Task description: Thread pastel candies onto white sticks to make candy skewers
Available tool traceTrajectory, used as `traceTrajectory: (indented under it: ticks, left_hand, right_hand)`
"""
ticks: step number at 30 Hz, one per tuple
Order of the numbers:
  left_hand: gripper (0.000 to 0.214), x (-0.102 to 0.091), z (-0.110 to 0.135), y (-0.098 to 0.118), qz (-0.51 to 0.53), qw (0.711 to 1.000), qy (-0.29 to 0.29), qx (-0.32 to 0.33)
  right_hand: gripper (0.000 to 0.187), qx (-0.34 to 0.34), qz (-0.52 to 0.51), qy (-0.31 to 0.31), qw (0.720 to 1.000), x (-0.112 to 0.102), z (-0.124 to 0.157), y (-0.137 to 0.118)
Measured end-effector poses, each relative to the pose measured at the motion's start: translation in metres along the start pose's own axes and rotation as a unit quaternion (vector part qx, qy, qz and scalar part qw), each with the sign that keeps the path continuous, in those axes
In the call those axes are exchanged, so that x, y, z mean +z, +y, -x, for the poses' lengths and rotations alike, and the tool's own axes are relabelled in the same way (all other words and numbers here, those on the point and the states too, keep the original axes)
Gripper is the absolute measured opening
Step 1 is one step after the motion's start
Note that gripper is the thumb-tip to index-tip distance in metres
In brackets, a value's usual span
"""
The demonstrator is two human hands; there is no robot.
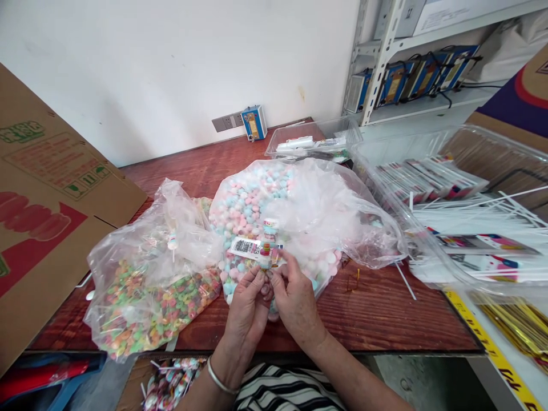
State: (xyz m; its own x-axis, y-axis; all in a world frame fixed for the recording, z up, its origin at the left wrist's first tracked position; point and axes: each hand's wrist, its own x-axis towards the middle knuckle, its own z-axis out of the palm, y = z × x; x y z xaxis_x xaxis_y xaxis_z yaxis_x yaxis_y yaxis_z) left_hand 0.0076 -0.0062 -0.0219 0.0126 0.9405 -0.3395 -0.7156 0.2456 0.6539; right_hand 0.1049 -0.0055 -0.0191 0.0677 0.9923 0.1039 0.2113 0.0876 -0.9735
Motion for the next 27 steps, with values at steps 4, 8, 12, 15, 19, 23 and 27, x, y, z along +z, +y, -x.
traceTrajectory:
  ticks: [4,8,12,15,19,23,27]
  left_hand:
    - [0.025,-0.005,0.000,-0.003,-0.049,0.999,0.004,0.015]
    - [0.014,-0.013,0.002,0.002,-0.343,0.918,0.005,0.199]
    - [0.012,-0.016,0.005,0.007,-0.466,0.837,0.031,0.286]
    - [0.014,-0.018,0.003,0.000,-0.361,0.914,0.018,0.184]
    - [0.018,-0.025,-0.003,-0.011,-0.207,0.964,-0.047,0.159]
    - [0.012,-0.027,-0.004,0.004,-0.295,0.921,-0.118,0.226]
    - [0.019,-0.024,0.013,0.044,-0.393,0.860,-0.163,0.282]
  right_hand:
    - [0.015,-0.045,0.076,-0.004,0.996,-0.003,0.000,0.002]
    - [0.022,-0.148,0.224,0.023,0.963,-0.004,0.003,0.009]
    - [0.022,-0.184,0.211,0.008,0.960,-0.001,0.006,0.008]
    - [0.016,-0.102,0.079,-0.027,0.991,0.001,0.004,0.003]
    - [0.022,0.100,-0.180,-0.111,0.972,0.000,0.001,-0.004]
    - [0.025,0.210,-0.311,-0.169,0.911,-0.004,0.004,-0.006]
    - [0.018,0.145,-0.211,-0.161,0.953,-0.017,0.004,-0.010]
